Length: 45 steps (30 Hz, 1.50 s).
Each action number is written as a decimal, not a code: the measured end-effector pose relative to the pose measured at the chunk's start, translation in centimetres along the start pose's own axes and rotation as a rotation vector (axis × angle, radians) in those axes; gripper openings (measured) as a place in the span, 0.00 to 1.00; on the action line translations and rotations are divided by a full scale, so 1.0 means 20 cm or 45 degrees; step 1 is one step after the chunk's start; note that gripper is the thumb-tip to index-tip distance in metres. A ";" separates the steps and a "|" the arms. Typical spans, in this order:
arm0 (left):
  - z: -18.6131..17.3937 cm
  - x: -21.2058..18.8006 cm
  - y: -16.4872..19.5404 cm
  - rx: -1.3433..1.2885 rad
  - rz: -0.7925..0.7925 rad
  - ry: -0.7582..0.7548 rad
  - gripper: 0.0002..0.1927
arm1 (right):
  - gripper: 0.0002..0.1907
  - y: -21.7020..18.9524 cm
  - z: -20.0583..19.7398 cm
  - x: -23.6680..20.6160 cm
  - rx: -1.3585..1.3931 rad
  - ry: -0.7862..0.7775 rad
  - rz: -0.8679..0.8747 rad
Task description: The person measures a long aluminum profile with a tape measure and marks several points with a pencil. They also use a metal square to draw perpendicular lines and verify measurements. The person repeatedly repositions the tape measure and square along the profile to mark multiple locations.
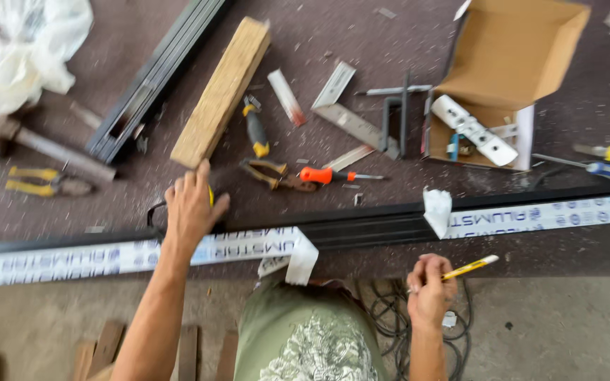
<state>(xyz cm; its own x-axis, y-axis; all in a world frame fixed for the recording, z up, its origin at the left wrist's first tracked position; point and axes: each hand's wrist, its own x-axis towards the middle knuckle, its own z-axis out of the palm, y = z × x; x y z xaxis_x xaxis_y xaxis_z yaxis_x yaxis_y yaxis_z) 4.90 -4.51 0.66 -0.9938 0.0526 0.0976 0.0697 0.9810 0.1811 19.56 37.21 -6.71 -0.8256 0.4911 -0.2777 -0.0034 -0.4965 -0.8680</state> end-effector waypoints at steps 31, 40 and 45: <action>-0.24 0.84 0.57 0.650 1.508 -0.373 0.18 | 0.22 -0.24 0.35 0.01 -0.039 0.238 0.298; -0.19 0.08 0.29 -0.290 0.813 0.003 0.28 | 0.22 -0.15 0.33 0.15 -0.203 0.071 0.576; 0.01 -0.46 0.55 -0.533 0.493 -0.215 0.24 | 0.23 -0.17 0.32 0.18 -0.118 -0.049 0.630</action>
<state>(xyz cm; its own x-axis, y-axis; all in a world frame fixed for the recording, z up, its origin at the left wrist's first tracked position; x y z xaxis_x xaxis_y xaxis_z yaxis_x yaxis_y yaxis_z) 14.77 5.82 1.49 -0.8867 0.4549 0.0826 0.4241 0.7293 0.5369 13.07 36.12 -2.08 -0.7359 0.1852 -0.6513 0.4426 -0.5964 -0.6696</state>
